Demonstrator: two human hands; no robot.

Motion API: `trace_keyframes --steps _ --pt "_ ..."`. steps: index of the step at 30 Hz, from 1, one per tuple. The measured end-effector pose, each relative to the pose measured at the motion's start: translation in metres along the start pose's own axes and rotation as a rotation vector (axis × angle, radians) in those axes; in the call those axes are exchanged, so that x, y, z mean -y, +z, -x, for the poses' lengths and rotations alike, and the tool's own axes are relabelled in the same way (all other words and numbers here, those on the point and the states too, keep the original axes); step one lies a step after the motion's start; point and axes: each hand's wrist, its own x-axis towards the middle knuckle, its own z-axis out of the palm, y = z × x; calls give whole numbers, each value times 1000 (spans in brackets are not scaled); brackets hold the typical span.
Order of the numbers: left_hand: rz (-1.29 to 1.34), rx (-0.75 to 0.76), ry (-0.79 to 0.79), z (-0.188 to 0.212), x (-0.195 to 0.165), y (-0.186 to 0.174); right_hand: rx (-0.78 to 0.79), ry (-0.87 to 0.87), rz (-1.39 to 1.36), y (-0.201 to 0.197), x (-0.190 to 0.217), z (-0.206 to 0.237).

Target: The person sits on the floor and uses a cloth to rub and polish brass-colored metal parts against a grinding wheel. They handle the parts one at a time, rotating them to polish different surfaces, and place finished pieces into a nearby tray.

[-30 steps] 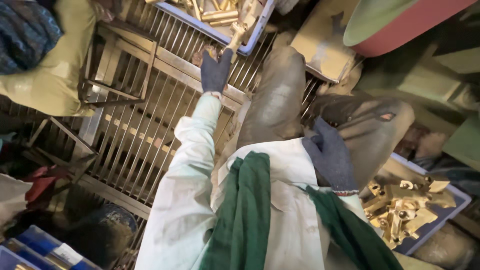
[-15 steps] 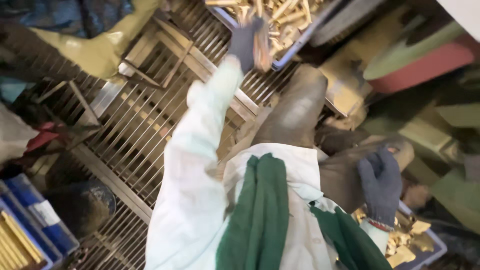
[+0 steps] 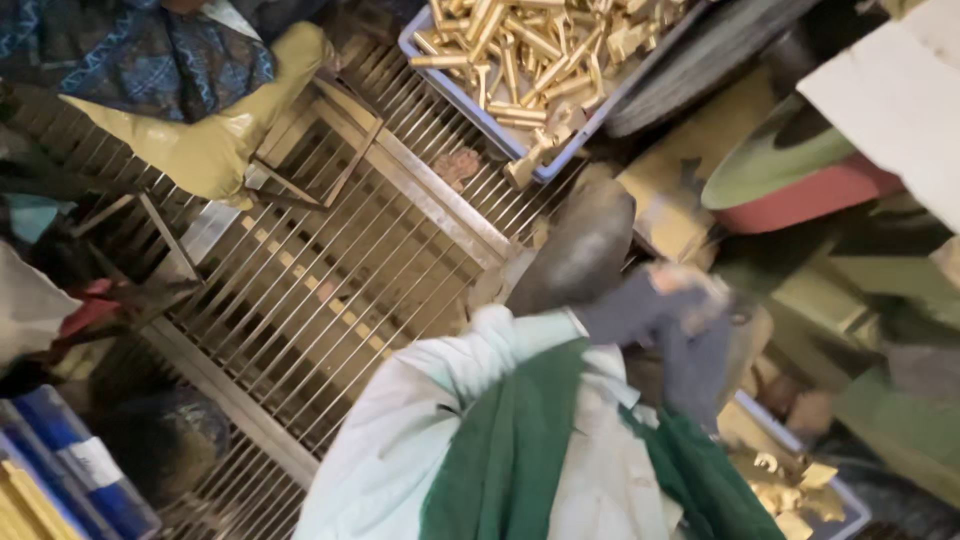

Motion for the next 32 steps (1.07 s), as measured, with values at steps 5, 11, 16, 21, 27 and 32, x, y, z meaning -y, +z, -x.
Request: trace_keyframes --steps 5,11,16,21,27,32 --pt "-259 107 35 16 70 6 -283 59 -473 -75 -64 43" --pt "-679 -208 -96 10 51 -76 -672 338 222 -147 -137 100" --pt "-645 -170 -129 8 57 -96 -672 500 493 -146 -171 74" --pt "-768 -159 -109 9 42 -76 -661 573 640 -151 -175 118" --pt "-781 -105 -111 7 41 -66 -537 617 987 -156 -208 107" --pt "-865 -40 -109 3 39 -74 -639 459 857 -146 -213 114"
